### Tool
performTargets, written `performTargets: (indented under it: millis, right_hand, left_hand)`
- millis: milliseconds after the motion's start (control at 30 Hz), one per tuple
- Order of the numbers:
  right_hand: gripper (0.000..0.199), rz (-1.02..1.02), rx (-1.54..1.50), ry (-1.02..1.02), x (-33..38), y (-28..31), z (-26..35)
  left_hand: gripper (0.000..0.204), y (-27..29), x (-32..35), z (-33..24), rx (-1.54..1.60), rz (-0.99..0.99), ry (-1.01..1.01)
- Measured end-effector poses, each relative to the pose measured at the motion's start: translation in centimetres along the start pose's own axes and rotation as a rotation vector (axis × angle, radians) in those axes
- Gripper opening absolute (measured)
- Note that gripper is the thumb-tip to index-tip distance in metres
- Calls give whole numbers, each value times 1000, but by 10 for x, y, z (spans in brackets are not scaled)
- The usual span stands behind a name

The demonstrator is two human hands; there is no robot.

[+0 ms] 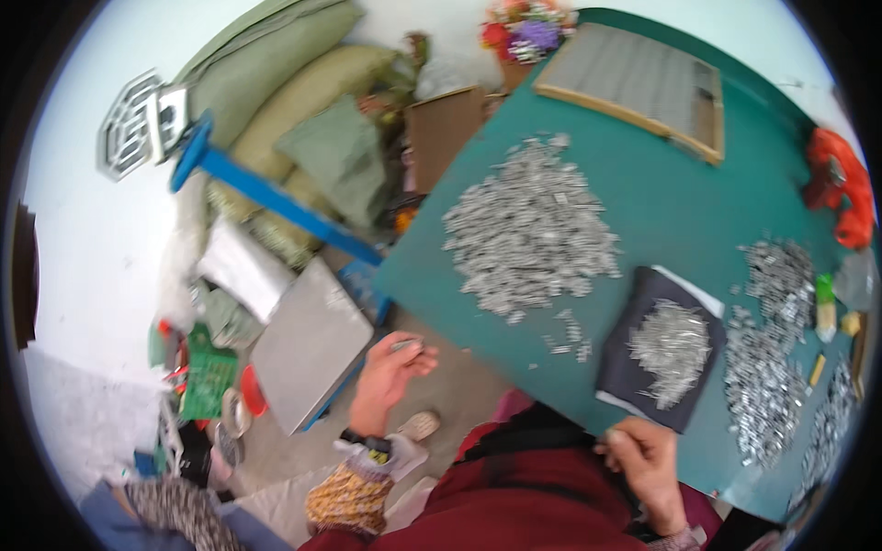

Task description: Sorting and inspecting small metal toy or electronic components on a green worktable.

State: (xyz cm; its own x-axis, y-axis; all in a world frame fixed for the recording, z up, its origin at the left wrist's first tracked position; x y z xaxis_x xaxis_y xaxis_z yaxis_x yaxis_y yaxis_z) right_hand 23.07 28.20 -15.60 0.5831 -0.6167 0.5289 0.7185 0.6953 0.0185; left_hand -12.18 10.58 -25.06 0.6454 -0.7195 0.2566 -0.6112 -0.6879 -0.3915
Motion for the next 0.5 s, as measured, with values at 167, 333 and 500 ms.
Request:
performTargets:
  millis: [167,333,500]
  right_hand:
    - [12,37,102,67,-9,-12,-8]
    - [12,-88,223,136,-9,1,-7]
    - [11,-273,404,269,-6,11,0]
  left_hand:
    - [19,-7,21,-12,-44,36,54]
    - [17,-40,21,-15,-58,120,83]
    - [15,-70,18,6,-51,145,116]
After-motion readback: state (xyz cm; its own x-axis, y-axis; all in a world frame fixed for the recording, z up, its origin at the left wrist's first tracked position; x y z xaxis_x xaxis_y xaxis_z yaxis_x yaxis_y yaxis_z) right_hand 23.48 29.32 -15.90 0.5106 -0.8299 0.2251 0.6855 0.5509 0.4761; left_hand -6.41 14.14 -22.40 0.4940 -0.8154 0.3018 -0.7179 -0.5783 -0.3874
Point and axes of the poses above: each hand's wrist, its own x-axis away from the middle knuckle, its own y-axis out of the back of the hand, z = x × y, the point moved 4 cm from there along -x, towards the middle knuckle, and after that the axes turned 10 degrees about -y, right-handed, at the moved point
